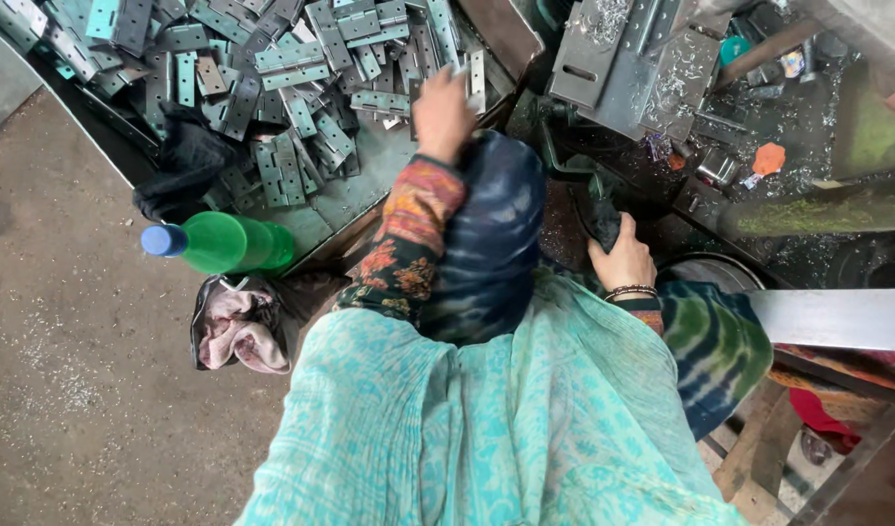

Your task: The person repeatedly picks up small metal brackets from a bin, places them into a press machine, and operates the press with a foot pedal. The person then removes the processed brackets and returns them to the bin, continuing this cycle throughout the clip.

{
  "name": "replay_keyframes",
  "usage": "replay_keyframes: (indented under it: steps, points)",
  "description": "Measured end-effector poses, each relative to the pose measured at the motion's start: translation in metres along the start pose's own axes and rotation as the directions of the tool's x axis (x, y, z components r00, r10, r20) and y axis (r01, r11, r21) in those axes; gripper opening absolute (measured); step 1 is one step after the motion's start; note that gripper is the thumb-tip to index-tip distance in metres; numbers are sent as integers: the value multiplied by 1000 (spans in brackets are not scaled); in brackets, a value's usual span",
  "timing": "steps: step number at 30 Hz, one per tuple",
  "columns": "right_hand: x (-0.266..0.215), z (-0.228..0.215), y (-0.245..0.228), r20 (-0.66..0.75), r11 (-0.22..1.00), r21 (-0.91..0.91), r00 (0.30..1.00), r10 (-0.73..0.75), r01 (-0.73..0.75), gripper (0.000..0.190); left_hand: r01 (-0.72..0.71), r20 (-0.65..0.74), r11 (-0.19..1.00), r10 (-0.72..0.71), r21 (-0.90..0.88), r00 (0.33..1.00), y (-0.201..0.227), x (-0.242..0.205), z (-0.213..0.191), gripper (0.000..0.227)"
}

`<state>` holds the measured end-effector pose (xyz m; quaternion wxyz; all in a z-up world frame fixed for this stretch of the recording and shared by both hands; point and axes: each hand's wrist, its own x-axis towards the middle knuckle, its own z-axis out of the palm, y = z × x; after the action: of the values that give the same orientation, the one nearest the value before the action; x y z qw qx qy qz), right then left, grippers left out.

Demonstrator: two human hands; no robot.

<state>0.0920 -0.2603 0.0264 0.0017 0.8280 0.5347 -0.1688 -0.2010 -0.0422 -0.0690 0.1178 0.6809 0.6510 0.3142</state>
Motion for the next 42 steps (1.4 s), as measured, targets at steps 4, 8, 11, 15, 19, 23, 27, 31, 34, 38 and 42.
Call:
replay_keyframes:
  steps: [4, 8, 11, 15, 19, 23, 27, 31, 34, 38, 42]
  points:
    - [2, 0, 2, -4, 1000, 20, 1000, -15, 15, 76, 217, -71, 976, -218, -24, 973, -75, -43, 40, 59]
    - [2, 5, 4, -8, 1000, 24, 1000, -19, 19, 75, 288, -187, 904, -357, -315, 915, -109, -57, 84, 62]
    - [4, 3, 3, -2, 1000, 16, 1000, -10, 10, 76, 296, -249, 860, -420, -415, 873, -124, -51, 100, 64]
    - [3, 4, 3, 5, 1000, 15, 1000, -6, 6, 77, 438, -124, 783, -537, -442, 834, -135, -39, 94, 80]
    - [2, 5, 4, 14, 999, 37, 1000, -9, 9, 75, 450, 95, 370, -679, -813, 728, -118, -21, 56, 82]
    - [4, 8, 3, 12, 999, 50, 1000, 8, -9, 77, 286, 178, 205, -423, -936, 888, -74, 8, 1, 80]
    - [1, 11, 4, 18, 997, 79, 1000, 0, -2, 78, 291, 250, 294, -170, -910, 953, -1, 44, -21, 83]
    - [1, 10, 4, 14, 997, 77, 1000, -2, 1, 79, 356, 381, 372, -7, -857, 925, 90, 71, 1, 89]
    - [-2, 10, 4, 7, 995, 100, 1000, -15, 14, 81, 549, 591, 513, -97, -659, 800, 139, 63, 19, 79]
    - [-1, 7, 2, 28, 996, 93, 1000, 1, -4, 83, -85, 230, 855, 231, -512, 945, 163, 25, 23, 68]
    - [-2, 5, 0, 59, 995, 99, 998, 14, -20, 84, -477, 403, 878, 428, 24, 809, 174, 2, 24, 51]
